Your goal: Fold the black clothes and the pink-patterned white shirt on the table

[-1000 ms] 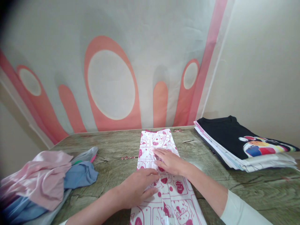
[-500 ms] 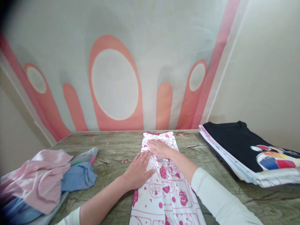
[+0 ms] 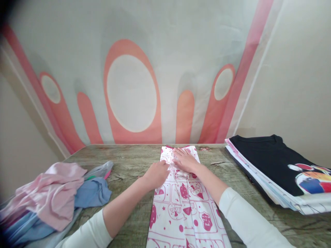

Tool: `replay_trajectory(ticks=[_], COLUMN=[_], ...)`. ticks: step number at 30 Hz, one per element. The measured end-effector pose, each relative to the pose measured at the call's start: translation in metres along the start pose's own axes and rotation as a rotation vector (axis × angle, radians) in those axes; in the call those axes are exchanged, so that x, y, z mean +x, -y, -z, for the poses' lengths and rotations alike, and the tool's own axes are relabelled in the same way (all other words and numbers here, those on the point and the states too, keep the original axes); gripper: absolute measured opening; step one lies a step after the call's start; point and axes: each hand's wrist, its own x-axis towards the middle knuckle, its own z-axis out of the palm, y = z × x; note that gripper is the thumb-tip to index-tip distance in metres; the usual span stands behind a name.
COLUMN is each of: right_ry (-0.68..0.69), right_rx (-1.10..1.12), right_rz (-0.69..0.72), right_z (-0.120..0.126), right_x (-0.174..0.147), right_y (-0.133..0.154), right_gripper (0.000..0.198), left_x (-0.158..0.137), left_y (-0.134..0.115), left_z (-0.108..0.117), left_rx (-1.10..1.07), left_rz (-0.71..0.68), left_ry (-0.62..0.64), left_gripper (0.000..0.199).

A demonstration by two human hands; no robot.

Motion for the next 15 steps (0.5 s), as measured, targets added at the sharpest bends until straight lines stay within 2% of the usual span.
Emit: replay_trajectory(ticks=[2,5,7,10,15], right_ry=[0.014,0.039,0.042,0.04,0.026], right_rx=[0.04,0.09,0.102,0.105,0.114], right_rz=[0.034,0.064,0.06,0.048,0.047], right_z=[0.001,0.001,0.0,-0.001,-0.001], right_x=[-0.009,-0.019,-0.022,-0.024,-0.023], right_y=[0.003,0.006,0.008,0.01,0.01], right_gripper=[0.065,0.065,0.065,0.064,0.064], left_x=[0.024,0.062,0.084,0.107,0.134], left_y=[0.016,0.049,0.073,0.105,0.137], left_z=[-0.003,-0.012,-0.018,-0.021,-0.014], left_rx=[-0.046,-0.221,-0.257,-0.304,-0.359], left_rz=[0.059,0.165,0.17,0.09,-0.074], left_ry=[-0.069,-0.182,-0.171,-0.111,0.075], left_gripper=[0.028,0.04,0.036,0.037,0.037])
